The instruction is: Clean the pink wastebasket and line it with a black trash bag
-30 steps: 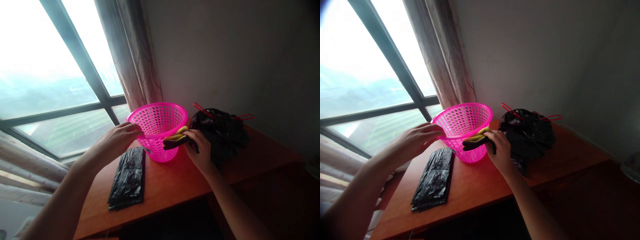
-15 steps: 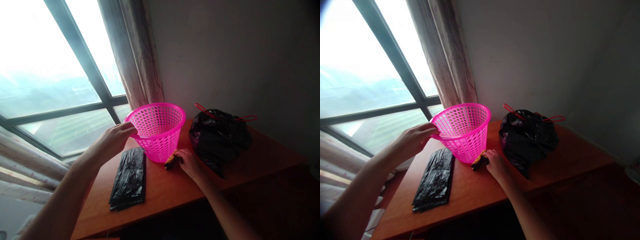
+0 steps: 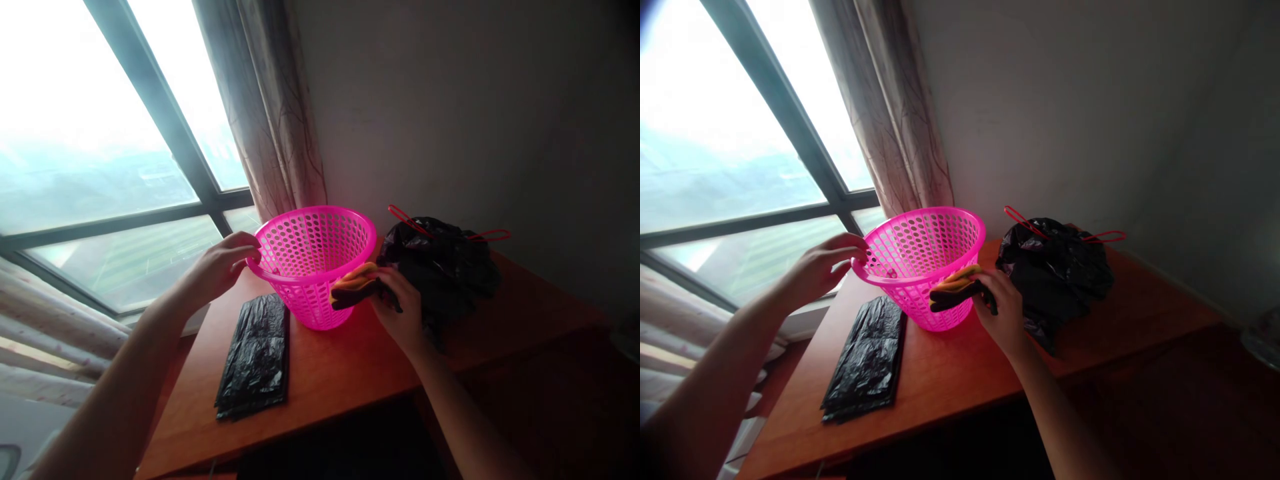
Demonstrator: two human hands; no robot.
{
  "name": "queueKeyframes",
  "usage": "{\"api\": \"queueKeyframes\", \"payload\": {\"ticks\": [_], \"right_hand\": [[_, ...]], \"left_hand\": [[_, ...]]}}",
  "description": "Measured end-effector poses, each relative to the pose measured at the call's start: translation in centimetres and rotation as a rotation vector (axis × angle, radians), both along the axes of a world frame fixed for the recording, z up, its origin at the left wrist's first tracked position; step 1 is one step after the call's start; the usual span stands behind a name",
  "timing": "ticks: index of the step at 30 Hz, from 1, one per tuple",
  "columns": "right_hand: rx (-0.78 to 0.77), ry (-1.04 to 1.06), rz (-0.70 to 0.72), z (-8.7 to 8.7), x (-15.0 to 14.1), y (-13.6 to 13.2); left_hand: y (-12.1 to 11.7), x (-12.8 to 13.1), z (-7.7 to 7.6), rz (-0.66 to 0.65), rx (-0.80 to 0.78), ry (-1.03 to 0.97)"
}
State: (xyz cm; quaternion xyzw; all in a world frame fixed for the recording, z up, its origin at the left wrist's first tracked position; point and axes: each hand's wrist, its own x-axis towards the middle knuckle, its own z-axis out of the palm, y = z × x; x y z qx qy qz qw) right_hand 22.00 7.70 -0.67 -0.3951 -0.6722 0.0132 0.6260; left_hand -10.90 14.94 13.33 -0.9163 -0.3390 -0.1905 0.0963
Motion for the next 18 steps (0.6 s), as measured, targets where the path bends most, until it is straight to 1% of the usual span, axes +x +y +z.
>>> {"api": "queueKeyframes", "payload": {"ticks": [3,6,8,9,11,13,14,15,16,18], "right_hand": [[-0.077,-0.107,0.055,-3.5,0.0,0.5],[-0.258,-0.232,0.129,-7.1,0.0,1.4],[-0.361,-0.3,0.163,-8.8,0.0,1.9],[-0.397,-0.319,0.171,-9.4,0.0,2.1],[-0.43,-0.314,0.174,-10.0,0.0,2.3],[-0.429,-0.284,0.171,-10.1,-0.1,2.4],[-0.424,-0.273,0.177,-10.0,-0.2,2.5],[-0.416,-0.264,0.185,-9.8,-0.2,2.5],[-0.405,-0.256,0.193,-9.6,-0.2,2.5],[-0.371,-0.228,0.196,-9.0,-0.1,2.6]], "left_hand": [[-0.1,-0.2,0.1,0.055,-0.016,0.007],[-0.1,-0.7,0.0,0.149,0.037,0.001],[-0.3,-0.8,-0.1,0.219,0.084,0.003],[-0.5,-0.6,-0.1,0.238,0.102,-0.011],[-1.4,0.6,0.0,0.213,0.095,-0.095],[-2.7,2.9,0.1,0.127,0.035,-0.205],[-3.5,4.3,0.1,0.075,-0.008,-0.226],[-4.3,5.8,0.1,0.029,-0.022,-0.203],[-5.0,7.2,0.0,0.014,-0.043,-0.132],[-6.2,9.7,-0.1,-0.007,-0.036,-0.032]]}}
